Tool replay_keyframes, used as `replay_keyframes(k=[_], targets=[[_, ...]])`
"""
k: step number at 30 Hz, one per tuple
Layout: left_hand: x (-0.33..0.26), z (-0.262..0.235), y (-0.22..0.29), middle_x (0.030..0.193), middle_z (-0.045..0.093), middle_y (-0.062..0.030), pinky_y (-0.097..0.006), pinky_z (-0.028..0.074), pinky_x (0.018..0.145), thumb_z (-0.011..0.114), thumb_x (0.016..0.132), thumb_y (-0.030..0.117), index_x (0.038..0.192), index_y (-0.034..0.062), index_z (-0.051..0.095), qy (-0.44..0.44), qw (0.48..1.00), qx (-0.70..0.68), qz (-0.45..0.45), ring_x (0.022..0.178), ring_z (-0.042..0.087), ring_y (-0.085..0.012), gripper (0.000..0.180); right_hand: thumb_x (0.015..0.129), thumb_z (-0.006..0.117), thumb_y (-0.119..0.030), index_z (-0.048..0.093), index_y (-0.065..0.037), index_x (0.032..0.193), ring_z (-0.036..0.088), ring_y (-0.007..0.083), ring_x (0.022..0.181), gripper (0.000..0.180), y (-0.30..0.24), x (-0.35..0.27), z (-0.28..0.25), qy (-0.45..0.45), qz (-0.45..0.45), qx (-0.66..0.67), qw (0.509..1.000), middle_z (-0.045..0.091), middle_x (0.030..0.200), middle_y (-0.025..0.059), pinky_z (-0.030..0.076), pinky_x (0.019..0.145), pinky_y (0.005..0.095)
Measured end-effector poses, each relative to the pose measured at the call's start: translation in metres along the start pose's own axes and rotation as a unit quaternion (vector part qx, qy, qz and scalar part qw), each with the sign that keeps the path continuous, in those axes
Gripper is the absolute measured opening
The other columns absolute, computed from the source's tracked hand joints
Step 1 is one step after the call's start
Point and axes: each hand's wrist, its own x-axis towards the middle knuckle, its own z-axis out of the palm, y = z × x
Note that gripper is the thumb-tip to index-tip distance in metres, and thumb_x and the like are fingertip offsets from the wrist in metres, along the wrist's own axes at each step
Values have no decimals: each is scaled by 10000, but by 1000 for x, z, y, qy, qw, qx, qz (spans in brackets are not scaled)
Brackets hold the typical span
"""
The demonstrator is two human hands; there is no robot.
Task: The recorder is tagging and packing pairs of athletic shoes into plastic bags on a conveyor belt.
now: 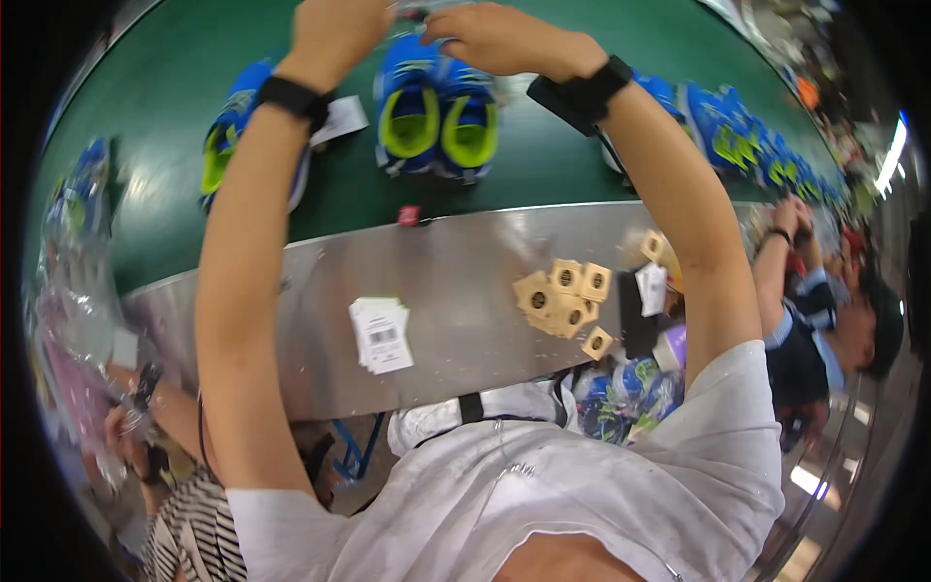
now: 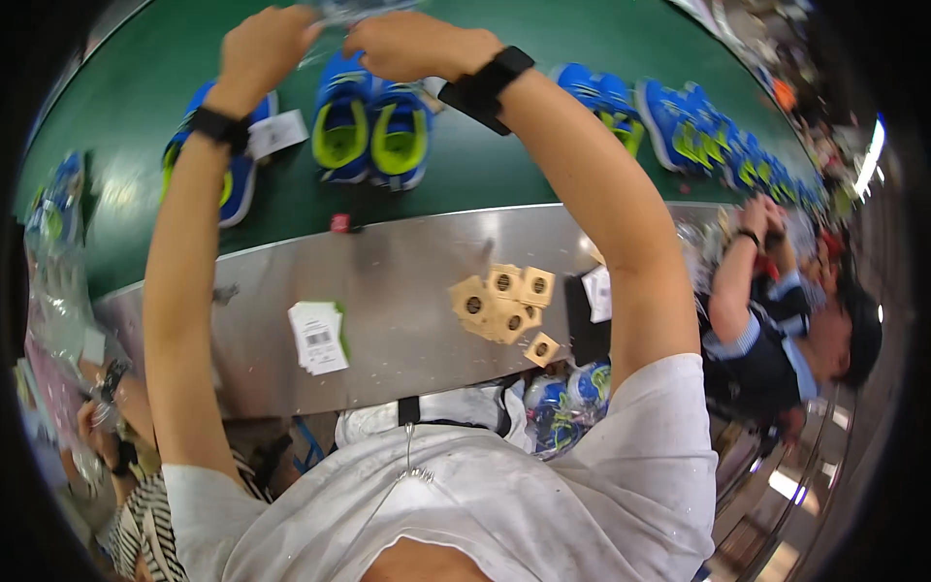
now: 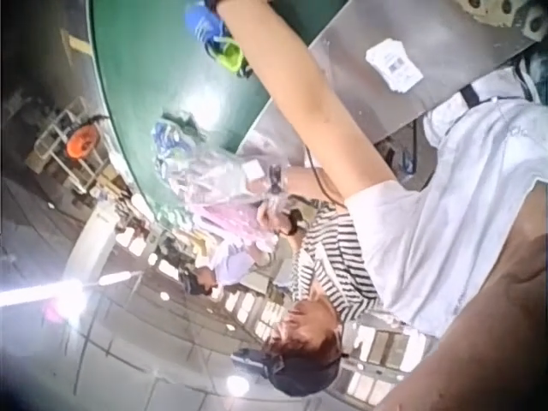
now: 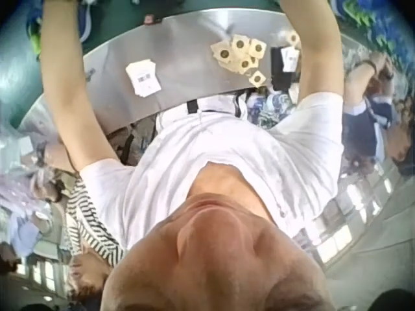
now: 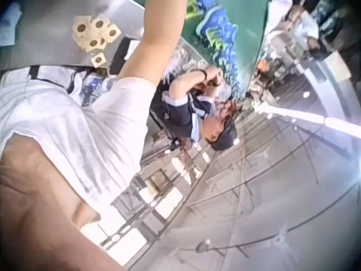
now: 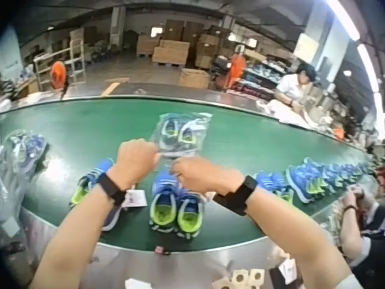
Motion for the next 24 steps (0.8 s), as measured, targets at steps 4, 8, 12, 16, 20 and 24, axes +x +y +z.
replay_keyframes(k=[4, 8, 12, 16, 20, 24], targets=[[18, -37, 9, 890, 658, -97, -425, 500, 754, 631, 801, 407, 1073, 152, 634, 11, 999, -23, 42, 822, 640, -316, 372, 876, 530, -169, 658, -14, 1001, 631, 304, 900, 237, -25, -127, -121, 75, 114, 41, 990, 667, 962, 182, 493, 789, 363], [34, -148, 101, 766, 649, -103, -386, 472, 707, 520, 868, 507, 1164, 126, 613, -43, 987, -133, -78, 771, 647, -282, 492, 943, 497, -214, 624, -10, 1065, 630, 183, 920, 270, -84, -300, -216, 215, 266, -8, 940, 661, 996, 89, 459, 874, 309], [-7, -211, 193, 637, 582, -46, -249, 408, 527, 630, 854, 213, 1036, 22, 650, 0, 865, -497, -65, 562, 555, -128, 265, 933, 460, -88, 607, 31, 1014, 611, 169, 914, 206, -190, -438, -232, 211, 354, 50, 910, 635, 945, 93, 450, 856, 281], [-70, -228, 313, 685, 579, -24, -190, 405, 508, 570, 885, 57, 992, -25, 657, -155, 613, -775, 10, 560, 534, -63, 160, 917, 473, -49, 604, 49, 1030, 615, 155, 899, 199, -242, -574, -170, 284, 512, 194, 787, 646, 936, 95, 461, 827, 267], [-129, -203, 440, 653, 603, -46, -244, 438, 542, 578, 897, 159, 1030, 21, 647, -461, 593, -651, 108, 591, 578, -102, 204, 919, 511, -119, 627, 12, 1020, 630, 137, 872, 202, -251, -703, -49, 297, 648, 211, 669, 673, 917, 72, 482, 793, 273], [-205, -162, 545, 740, 639, -148, -329, 486, 615, 617, 858, 177, 985, -4, 640, -513, 523, -587, 344, 656, 622, -272, 223, 808, 638, -193, 637, -47, 941, 626, 274, 791, 198, -305, -781, 64, 225, 783, 77, 575, 650, 861, 126, 486, 712, 373]])
